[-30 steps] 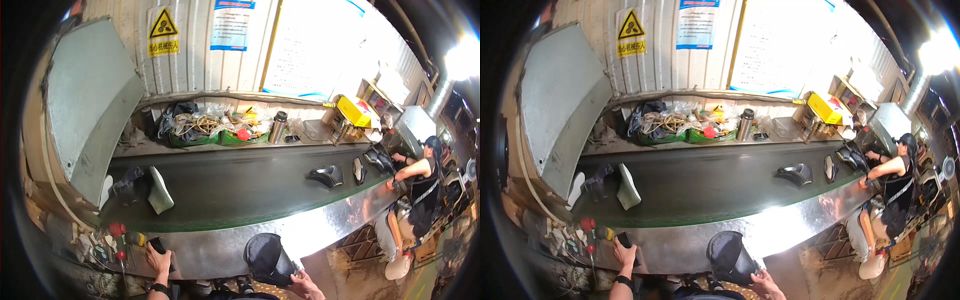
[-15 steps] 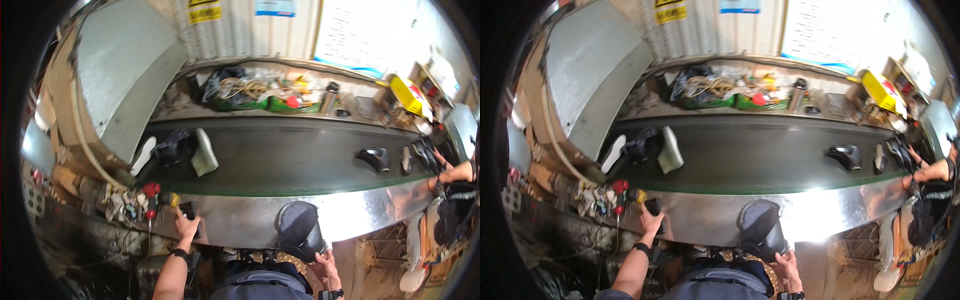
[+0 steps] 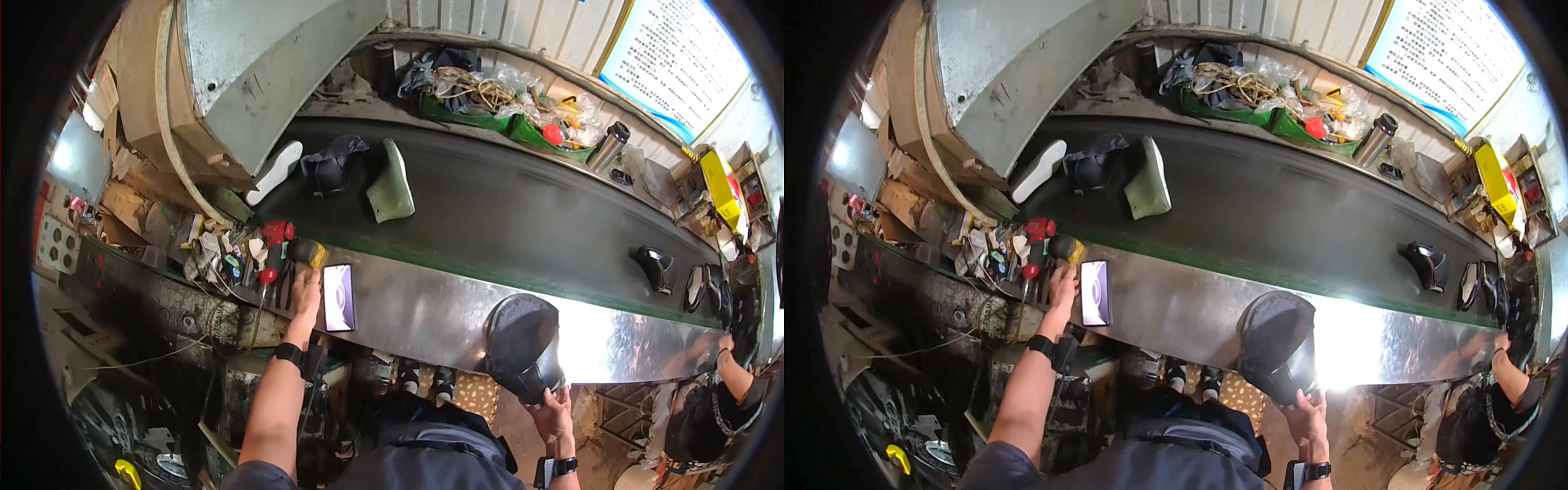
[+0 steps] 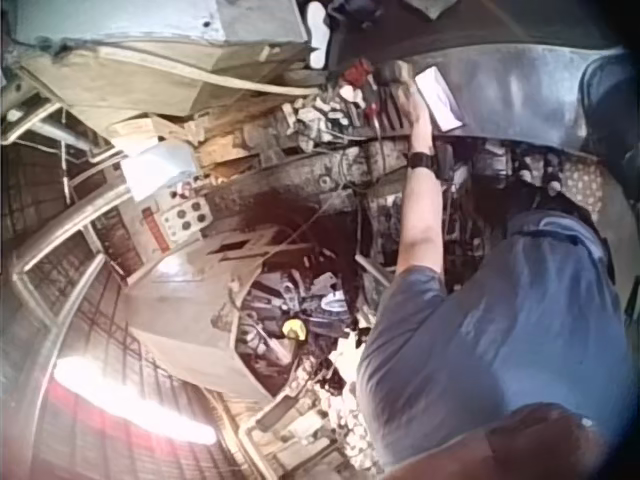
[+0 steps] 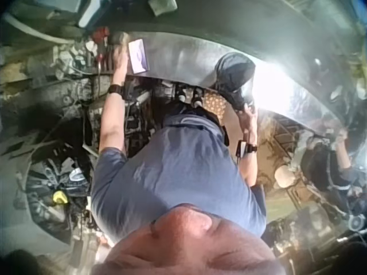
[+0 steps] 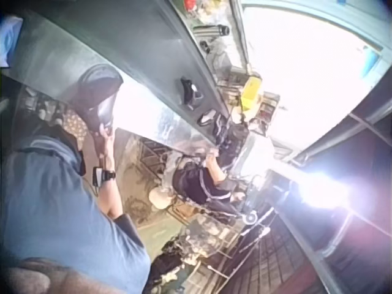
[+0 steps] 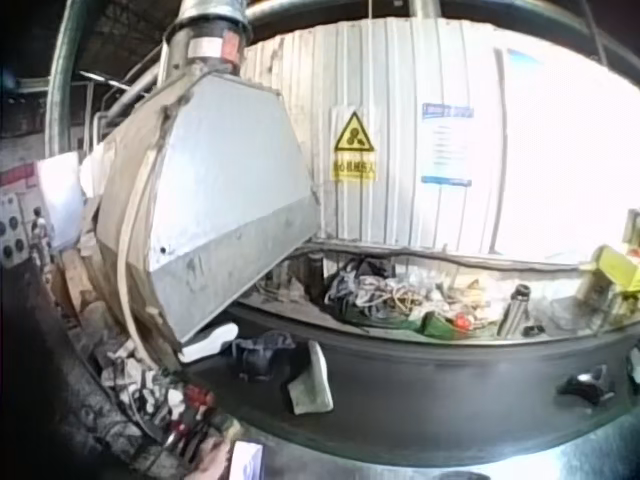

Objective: Using a lasting machine to shape and attach the upper part of the shoe to the last.

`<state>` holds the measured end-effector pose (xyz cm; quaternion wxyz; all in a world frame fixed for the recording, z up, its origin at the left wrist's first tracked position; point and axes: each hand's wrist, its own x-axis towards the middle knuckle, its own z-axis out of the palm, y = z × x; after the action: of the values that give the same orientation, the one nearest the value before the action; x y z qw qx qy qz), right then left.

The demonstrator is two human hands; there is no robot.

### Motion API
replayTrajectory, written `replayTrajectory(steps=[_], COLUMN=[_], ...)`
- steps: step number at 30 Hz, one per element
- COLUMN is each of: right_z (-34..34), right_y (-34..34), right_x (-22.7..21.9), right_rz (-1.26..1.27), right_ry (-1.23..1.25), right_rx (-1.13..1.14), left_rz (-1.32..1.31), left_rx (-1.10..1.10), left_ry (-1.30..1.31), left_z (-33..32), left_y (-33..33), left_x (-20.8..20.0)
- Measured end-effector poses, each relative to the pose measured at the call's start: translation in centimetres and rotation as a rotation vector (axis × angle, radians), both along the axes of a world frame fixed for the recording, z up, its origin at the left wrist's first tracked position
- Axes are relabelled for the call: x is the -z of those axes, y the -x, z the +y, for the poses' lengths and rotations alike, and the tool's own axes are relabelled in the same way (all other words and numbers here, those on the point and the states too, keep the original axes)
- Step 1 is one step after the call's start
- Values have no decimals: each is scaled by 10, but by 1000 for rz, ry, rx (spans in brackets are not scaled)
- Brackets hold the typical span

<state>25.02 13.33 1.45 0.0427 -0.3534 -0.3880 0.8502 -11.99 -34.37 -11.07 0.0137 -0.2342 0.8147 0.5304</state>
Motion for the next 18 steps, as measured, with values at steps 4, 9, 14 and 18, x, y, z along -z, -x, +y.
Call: replayTrajectory(steps=[4, 9, 14, 18], right_z=[-6, -18, -16, -11], right_y=[-9, -4, -7, -9], right_x=[2, -4, -8, -6], right_rz=[-7, -9, 6, 3], right_ry=[0, 18, -1, -8], right_rx=[36, 98, 72, 86], left_rz=[-69, 51, 11, -1], left_rx=[-4, 127, 69, 44], left_ry=[-132, 37, 43, 44], left_z=[20, 17, 29, 32], left_y=[-1, -6, -7, -3], left_x=[-9, -4, -9, -23])
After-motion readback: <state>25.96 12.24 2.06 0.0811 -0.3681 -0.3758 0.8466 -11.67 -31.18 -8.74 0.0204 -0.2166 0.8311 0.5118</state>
